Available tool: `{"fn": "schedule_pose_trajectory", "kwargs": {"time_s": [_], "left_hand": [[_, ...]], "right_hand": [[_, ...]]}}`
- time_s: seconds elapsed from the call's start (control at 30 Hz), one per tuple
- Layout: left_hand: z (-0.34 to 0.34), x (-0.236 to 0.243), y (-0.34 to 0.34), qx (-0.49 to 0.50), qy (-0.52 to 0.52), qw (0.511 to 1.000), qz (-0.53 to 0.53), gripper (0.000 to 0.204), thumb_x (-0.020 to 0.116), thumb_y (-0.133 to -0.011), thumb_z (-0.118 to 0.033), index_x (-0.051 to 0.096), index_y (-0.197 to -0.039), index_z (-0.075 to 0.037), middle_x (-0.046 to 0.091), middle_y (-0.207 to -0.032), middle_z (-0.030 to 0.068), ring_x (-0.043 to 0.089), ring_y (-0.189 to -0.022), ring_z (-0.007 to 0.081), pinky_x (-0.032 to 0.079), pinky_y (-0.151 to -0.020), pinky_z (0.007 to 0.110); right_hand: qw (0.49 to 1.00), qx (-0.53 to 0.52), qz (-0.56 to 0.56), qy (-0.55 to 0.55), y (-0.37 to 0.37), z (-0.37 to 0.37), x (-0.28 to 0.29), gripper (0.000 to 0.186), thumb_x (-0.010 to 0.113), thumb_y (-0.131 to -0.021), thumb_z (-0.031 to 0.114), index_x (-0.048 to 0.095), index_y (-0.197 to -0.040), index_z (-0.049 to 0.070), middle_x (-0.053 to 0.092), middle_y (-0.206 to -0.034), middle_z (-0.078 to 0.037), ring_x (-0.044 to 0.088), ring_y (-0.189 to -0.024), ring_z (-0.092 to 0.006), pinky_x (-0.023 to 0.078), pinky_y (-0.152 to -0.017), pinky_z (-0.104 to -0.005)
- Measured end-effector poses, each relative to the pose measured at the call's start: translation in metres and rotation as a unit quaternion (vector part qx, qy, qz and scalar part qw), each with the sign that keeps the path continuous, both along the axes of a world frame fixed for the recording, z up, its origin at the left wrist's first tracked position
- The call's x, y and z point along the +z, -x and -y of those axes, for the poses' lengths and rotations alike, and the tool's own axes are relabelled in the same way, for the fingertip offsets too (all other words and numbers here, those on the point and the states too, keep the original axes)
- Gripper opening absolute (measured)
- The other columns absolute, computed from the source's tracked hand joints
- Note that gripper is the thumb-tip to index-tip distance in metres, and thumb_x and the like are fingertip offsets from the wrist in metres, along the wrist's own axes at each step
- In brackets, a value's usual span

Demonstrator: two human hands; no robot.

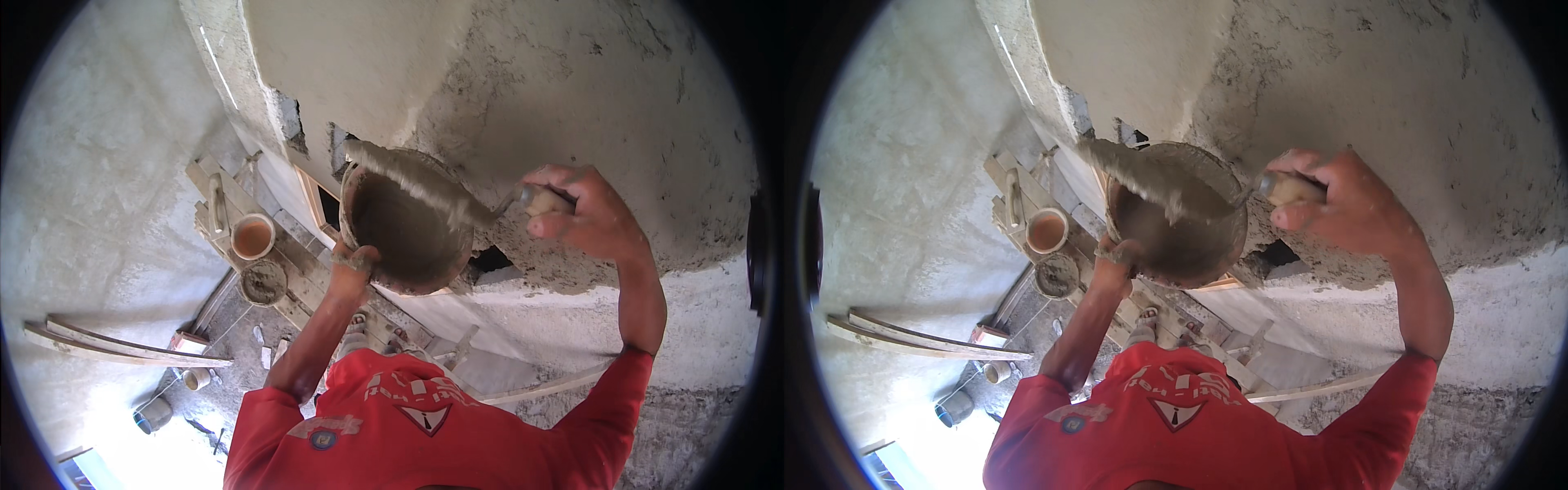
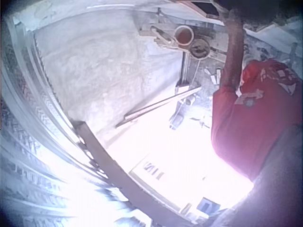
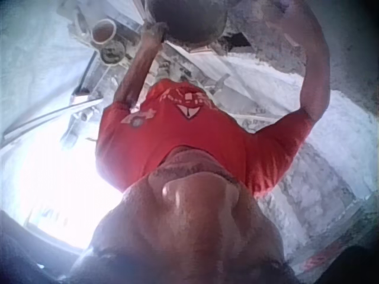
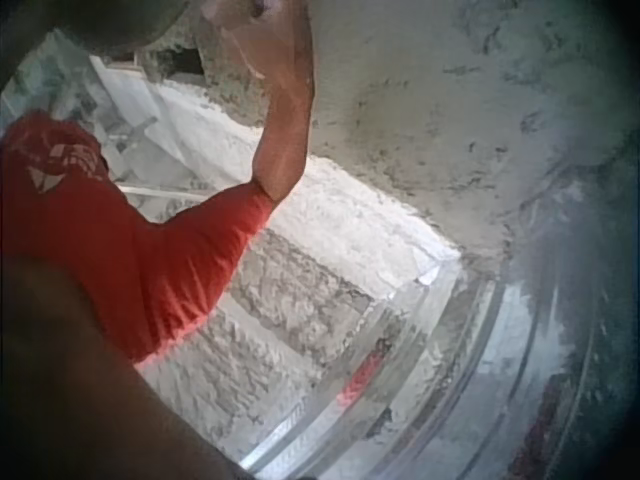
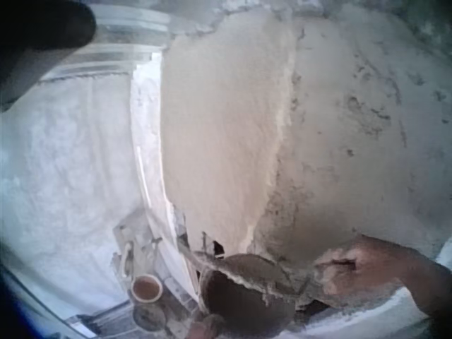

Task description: The person applies mortar to a wall using a trowel and levels the surface with a long straightedge while standing on a scaffold.

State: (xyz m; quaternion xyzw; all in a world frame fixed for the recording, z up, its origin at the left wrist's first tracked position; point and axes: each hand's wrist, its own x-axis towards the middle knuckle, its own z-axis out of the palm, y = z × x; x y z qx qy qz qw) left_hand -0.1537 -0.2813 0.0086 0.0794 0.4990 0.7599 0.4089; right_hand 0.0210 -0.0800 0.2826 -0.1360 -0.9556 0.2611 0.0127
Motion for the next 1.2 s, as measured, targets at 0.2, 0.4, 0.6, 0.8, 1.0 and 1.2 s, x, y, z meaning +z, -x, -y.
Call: {"fn": "schedule_pose_trajectory", "kwargs": {"time_s": [0.2,0.4,0.6,0.8,1.0,1.2], "left_hand": [[0.002,-0.001,-0.013,0.006,0.051,0.999,0.014,0.030,0.058,-0.077,0.002,0.054,-0.107,-0.002,0.061,-0.080,0.0057,0.058,-0.064,0.0154,0.043,-0.053,0.026],[0.004,0.003,-0.018,0.035,0.017,0.999,0.032,0.018,0.062,-0.081,-0.004,0.054,-0.097,-0.004,0.059,-0.068,0.0047,0.054,-0.048,0.0141,0.036,-0.040,0.026],[-0.002,-0.002,-0.019,0.000,-0.013,0.997,-0.073,0.023,0.064,-0.084,-0.009,0.058,-0.105,-0.002,0.061,-0.073,0.0027,0.054,-0.053,0.0111,0.039,-0.045,0.024],[-0.015,0.011,-0.016,-0.108,0.052,0.989,-0.091,0.062,0.052,-0.074,0.003,0.045,-0.136,0.000,0.061,-0.110,0.0081,0.057,-0.090,0.0161,0.048,-0.078,0.027],[-0.021,0.008,-0.019,-0.105,0.020,0.990,-0.088,0.063,0.052,-0.074,0.003,0.044,-0.136,-0.001,0.062,-0.108,0.0096,0.058,-0.092,0.0169,0.049,-0.082,0.029],[-0.019,0.023,-0.018,-0.089,0.025,0.995,-0.047,0.060,0.053,-0.074,0.004,0.046,-0.134,-0.001,0.062,-0.109,0.0096,0.058,-0.094,0.0166,0.049,-0.081,0.028]], "right_hand": [[0.963,-0.263,-0.065,-0.016,0.010,-0.086,0.002,0.059,0.072,-0.082,0.043,0.059,-0.128,0.009,0.064,-0.089,-0.007,0.060,-0.074,-0.0175,0.052,-0.069,-0.0324],[0.917,-0.317,-0.070,-0.232,0.001,-0.061,0.071,0.052,0.067,-0.086,0.040,0.059,-0.129,0.012,0.061,-0.102,-0.008,0.058,-0.084,-0.0174,0.051,-0.075,-0.0341],[0.964,-0.132,0.185,-0.136,-0.018,-0.020,-0.051,0.032,0.063,-0.089,0.012,0.059,-0.120,0.006,0.062,-0.114,-0.016,0.066,-0.093,-0.0265,0.056,-0.084,-0.0397],[0.916,-0.034,0.199,-0.348,-0.031,-0.005,-0.159,0.025,0.058,-0.085,0.005,0.061,-0.109,0.002,0.065,-0.101,-0.020,0.066,-0.093,-0.0355,0.056,-0.080,-0.0436],[0.970,-0.066,0.211,-0.104,-0.034,0.006,-0.210,0.035,0.065,-0.081,0.017,0.065,-0.115,0.006,0.069,-0.089,-0.022,0.068,-0.088,-0.0366,0.054,-0.080,-0.0451],[0.989,-0.111,0.097,0.023,-0.043,0.010,-0.211,0.041,0.068,-0.081,0.022,0.064,-0.119,0.009,0.070,-0.096,-0.020,0.068,-0.091,-0.0368,0.054,-0.083,-0.0434]]}}
